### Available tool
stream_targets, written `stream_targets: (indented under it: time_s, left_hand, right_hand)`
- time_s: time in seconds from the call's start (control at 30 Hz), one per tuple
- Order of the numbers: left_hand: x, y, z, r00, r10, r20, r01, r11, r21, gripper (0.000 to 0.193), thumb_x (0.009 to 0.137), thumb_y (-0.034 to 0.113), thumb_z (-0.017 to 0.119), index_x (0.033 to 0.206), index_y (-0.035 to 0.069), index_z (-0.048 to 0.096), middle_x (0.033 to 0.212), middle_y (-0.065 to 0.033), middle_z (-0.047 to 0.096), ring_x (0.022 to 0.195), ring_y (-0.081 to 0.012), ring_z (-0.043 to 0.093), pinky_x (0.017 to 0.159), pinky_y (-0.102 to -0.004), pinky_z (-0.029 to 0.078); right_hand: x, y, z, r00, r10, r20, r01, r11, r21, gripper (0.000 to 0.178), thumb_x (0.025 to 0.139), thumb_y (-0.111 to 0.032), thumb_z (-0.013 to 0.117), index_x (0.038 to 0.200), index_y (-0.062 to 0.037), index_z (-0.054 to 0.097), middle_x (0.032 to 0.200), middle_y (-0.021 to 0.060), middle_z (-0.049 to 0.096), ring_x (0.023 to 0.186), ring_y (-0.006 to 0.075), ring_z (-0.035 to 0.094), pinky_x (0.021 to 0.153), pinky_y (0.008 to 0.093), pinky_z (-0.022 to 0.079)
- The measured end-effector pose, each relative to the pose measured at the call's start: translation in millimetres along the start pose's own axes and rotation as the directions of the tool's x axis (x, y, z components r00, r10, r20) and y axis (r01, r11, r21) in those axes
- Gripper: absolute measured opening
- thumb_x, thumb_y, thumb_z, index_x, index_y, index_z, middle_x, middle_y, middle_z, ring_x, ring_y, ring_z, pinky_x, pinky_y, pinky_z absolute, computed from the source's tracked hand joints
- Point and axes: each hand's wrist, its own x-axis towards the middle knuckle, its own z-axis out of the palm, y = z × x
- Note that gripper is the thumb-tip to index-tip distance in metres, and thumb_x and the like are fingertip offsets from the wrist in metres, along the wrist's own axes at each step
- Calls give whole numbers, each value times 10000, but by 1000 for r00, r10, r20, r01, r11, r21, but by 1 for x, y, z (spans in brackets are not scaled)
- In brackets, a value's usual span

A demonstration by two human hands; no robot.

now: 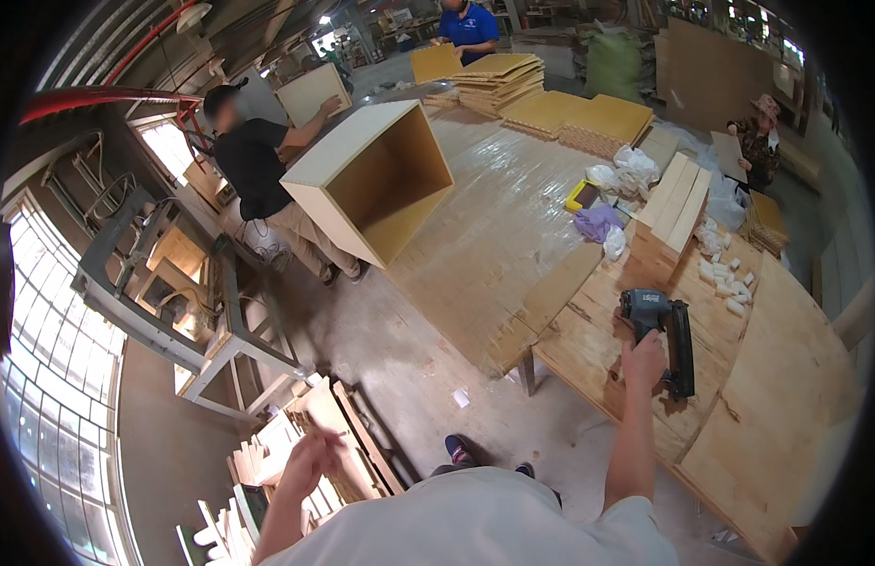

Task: The person assembles a wooden box by aligning panels and securing them with a pneumatic nail gun. They repeatedly position the box, fire nails along the edges, and flip the unit to access different sides. The person also applies adhesive to edges and attaches trim pieces before nailing them in place.

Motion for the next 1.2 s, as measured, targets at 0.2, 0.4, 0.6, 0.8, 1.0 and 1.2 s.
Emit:
stream_targets:
  time_s: [0.2,0.4,0.6,0.8,1.0,1.2]
  left_hand:
    - [114,14,57,960,215,-181,-256,933,-253,163,937,220,513,969,71,570,845,-63,635,697,-141,567,584,-279,444]
    - [225,48,31,920,388,-55,-343,866,363,181,887,178,589,983,26,617,922,-76,657,811,-167,598,715,-305,483]
    - [318,113,-12,630,700,335,-548,96,831,241,764,163,681,977,56,640,995,-135,635,984,-330,558,871,-416,442]
    - [388,170,-48,531,795,293,-521,33,853,294,755,159,679,1025,61,616,1078,-130,606,1064,-329,530,921,-421,411]
    - [430,165,-50,538,310,784,-494,-638,591,309,746,175,649,1037,77,612,1128,-115,585,1217,-312,457,1088,-428,271]
    - [470,201,-71,508,191,840,-188,-927,325,228,766,162,552,956,48,605,987,-120,577,1127,-281,486,1128,-423,208]
  right_hand:
    - [4,-7,3,993,-42,-114,40,999,-22,548,805,-292,634,1212,43,482,962,189,616,889,331,622,768,428,511]
    - [0,-6,12,986,23,-162,-34,997,-67,545,782,-275,656,1213,18,500,947,179,619,874,327,627,758,431,508]
    - [5,-21,12,966,112,-232,-123,992,-33,539,740,-254,681,1198,-12,532,964,172,635,883,328,628,772,422,502]
    - [6,-43,12,961,157,-228,-173,984,-52,540,728,-281,687,1187,-29,553,962,168,641,885,318,631,775,417,500]
    - [-1,-36,5,962,211,-171,-243,951,-190,559,744,-304,677,1224,-56,534,983,162,642,906,311,629,798,411,501]
    - [11,-41,8,959,224,-174,-251,955,-158,489,732,-307,687,1128,-51,557,964,142,624,895,297,618,781,412,485]
